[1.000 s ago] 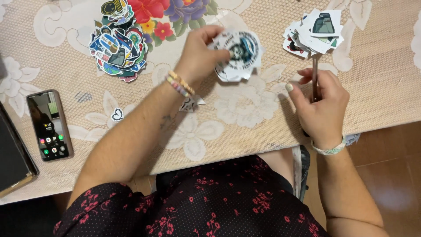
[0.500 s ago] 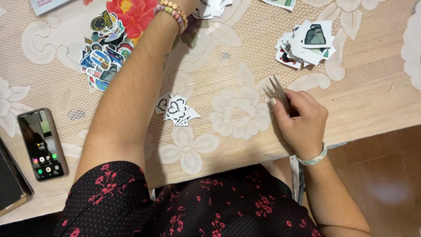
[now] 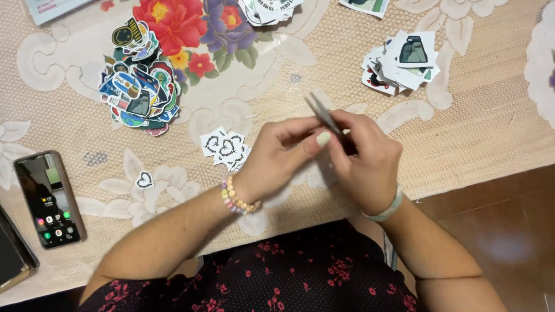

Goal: The person sits at a table and sorts through a pile of colorful stickers. They then use a pair of scissors to carefully cut out a rectangular sticker featuring a cat, followed by a heart-shaped sticker, placing the finished pieces on the table.

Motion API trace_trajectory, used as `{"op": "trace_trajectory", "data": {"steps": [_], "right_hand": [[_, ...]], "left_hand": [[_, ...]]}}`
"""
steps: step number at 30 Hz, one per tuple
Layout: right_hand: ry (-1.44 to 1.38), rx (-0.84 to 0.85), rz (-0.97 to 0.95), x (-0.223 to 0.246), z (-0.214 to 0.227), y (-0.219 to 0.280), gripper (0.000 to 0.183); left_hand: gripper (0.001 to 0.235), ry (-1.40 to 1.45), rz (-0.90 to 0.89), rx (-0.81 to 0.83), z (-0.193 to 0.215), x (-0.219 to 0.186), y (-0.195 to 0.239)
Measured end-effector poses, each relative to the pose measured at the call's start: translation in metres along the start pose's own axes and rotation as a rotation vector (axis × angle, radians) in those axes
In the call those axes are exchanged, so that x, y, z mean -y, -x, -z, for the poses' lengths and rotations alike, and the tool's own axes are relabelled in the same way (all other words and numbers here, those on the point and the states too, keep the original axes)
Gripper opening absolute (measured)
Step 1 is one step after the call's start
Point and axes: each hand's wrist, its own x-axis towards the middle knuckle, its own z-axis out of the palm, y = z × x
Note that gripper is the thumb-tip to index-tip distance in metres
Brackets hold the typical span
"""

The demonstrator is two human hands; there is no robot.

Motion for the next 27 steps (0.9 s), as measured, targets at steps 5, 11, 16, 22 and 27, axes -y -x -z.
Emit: {"op": "trace_trajectory", "data": {"steps": [5, 11, 16, 22, 27], "right_hand": [[0.03, 0.079, 0.168, 0.022, -0.016, 0.0, 0.027], [0.083, 0.09, 0.087, -0.097, 0.057, -0.056, 0.024], [0.211, 0.55, -0.429, -0.149, 0.082, -0.125, 0.053], [0.374, 0.795, -0.613, -0.126, 0.06, -0.144, 0.065], [0.575, 0.904, -0.553, -0.113, 0.043, -0.142, 0.072]], "left_hand": [[0.026, -0.04, -0.03, -0.296, 0.011, 0.008, 0.025], [0.026, 0.211, -0.039, -0.405, 0.036, 0.007, 0.045], [0.024, 0.267, -0.102, -0.464, 0.051, 0.012, 0.059], [0.021, 0.299, -0.328, -0.463, 0.072, 0.0, 0.068], [0.016, 0.326, -0.361, -0.561, 0.086, -0.005, 0.07]]}}
